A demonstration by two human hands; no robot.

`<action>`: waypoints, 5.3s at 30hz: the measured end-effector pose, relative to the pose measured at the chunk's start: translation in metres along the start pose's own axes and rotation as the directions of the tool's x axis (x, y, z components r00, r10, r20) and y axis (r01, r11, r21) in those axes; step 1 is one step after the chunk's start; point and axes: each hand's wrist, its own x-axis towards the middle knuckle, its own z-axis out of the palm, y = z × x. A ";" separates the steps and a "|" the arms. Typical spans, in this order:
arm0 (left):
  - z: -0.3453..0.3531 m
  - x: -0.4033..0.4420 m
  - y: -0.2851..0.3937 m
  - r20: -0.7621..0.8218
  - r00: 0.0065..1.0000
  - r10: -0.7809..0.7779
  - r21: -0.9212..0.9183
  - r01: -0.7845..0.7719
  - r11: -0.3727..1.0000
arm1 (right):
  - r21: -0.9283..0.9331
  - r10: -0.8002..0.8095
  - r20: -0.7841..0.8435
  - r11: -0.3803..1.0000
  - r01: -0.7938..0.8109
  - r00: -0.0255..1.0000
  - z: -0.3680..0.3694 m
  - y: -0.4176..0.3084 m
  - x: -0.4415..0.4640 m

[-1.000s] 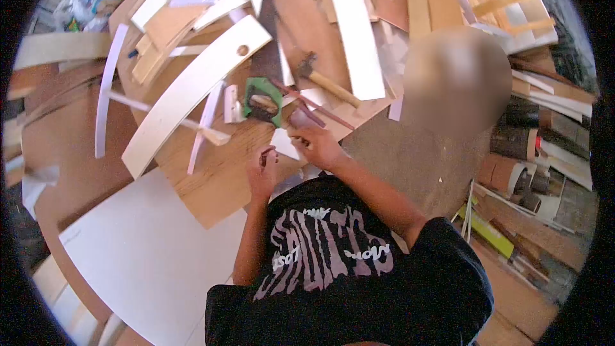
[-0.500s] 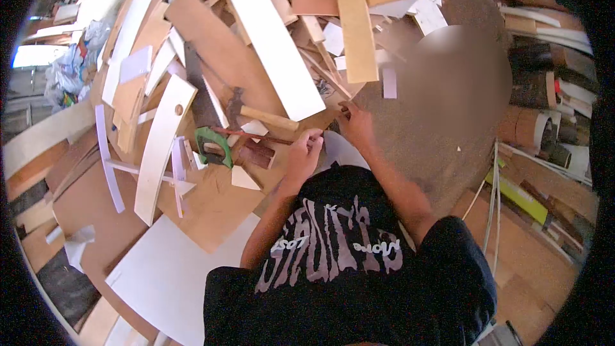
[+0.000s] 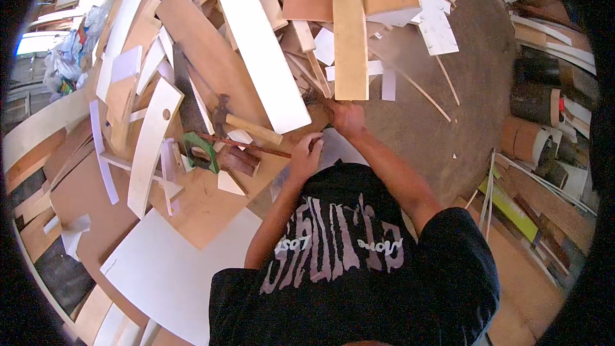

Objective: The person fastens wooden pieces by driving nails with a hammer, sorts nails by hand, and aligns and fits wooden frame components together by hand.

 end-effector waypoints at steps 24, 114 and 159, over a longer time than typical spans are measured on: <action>-0.031 -0.030 -0.026 -0.019 0.986 -0.168 -0.014 0.168 0.986 | 0.406 0.309 -0.384 0.903 -0.142 0.870 0.047 -0.015 -0.002; -0.283 -0.199 -0.074 -0.497 0.814 -0.300 -0.474 0.034 0.880 | 0.197 -0.273 -0.127 0.935 0.294 0.954 0.065 -0.281 -0.018; -0.401 -0.137 -0.196 -0.850 0.527 0.023 0.071 0.073 0.995 | 0.784 -0.054 0.266 0.593 -0.184 0.962 0.097 -0.390 0.028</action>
